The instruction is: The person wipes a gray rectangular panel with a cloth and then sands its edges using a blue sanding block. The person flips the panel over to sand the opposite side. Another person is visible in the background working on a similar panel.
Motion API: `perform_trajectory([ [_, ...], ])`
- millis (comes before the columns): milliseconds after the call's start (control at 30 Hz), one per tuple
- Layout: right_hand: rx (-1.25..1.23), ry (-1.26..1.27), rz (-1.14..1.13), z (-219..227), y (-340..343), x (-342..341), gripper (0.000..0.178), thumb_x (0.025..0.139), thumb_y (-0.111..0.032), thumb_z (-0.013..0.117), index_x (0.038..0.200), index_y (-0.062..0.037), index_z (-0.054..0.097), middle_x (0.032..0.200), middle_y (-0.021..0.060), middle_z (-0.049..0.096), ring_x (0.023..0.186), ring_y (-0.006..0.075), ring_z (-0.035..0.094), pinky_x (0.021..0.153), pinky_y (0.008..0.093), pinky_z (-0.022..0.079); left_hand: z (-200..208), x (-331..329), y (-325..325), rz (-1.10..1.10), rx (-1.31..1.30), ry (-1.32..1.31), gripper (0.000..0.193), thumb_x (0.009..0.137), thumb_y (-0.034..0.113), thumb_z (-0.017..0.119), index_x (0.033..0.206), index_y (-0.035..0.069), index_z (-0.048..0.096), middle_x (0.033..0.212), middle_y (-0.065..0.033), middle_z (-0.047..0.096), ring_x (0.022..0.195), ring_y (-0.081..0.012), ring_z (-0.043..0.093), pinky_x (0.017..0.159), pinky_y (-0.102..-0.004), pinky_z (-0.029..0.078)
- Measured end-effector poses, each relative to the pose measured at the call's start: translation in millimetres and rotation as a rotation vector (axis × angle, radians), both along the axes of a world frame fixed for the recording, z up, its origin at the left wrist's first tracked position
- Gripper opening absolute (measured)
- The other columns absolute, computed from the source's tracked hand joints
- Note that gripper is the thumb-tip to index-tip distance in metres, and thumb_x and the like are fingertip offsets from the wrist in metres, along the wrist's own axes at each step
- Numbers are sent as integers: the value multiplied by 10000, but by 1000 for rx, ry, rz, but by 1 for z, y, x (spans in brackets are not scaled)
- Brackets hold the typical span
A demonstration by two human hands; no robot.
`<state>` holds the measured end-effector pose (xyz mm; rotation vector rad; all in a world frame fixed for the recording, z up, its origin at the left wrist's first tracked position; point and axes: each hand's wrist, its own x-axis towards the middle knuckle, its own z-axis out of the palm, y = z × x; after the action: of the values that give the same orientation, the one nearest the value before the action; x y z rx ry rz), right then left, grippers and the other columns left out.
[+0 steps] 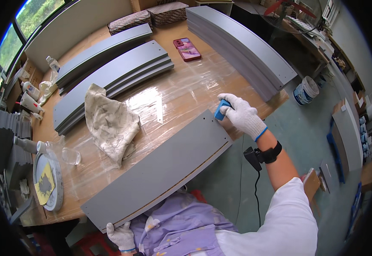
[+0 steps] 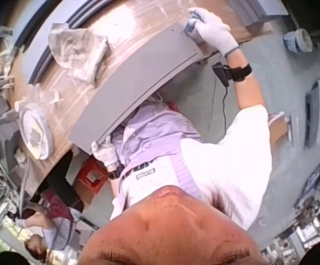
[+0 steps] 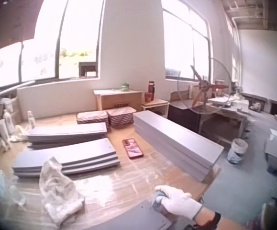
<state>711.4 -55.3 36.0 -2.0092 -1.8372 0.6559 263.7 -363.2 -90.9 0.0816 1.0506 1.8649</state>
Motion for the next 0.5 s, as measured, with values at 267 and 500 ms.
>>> perform_trajectory([
  [267,159,193,-7,-21,-7,0,391,936,-215,603,1316,-131,567,1233,178,634,1134,365,596,991,415,467,-7,-8,-3,-80,44,-21,524,927,219,607,1381,24,435,1348,-152,530,1175,-302,595,808,-451,646],
  [500,6,102,50,-20,-93,48,404,924,-187,597,1321,-127,554,1235,171,631,1124,365,605,975,416,478,-12,-13,-10,-74,75,-3,539,944,239,591,1393,0,415,1357,-160,528,1160,-293,605,795,-446,650],
])
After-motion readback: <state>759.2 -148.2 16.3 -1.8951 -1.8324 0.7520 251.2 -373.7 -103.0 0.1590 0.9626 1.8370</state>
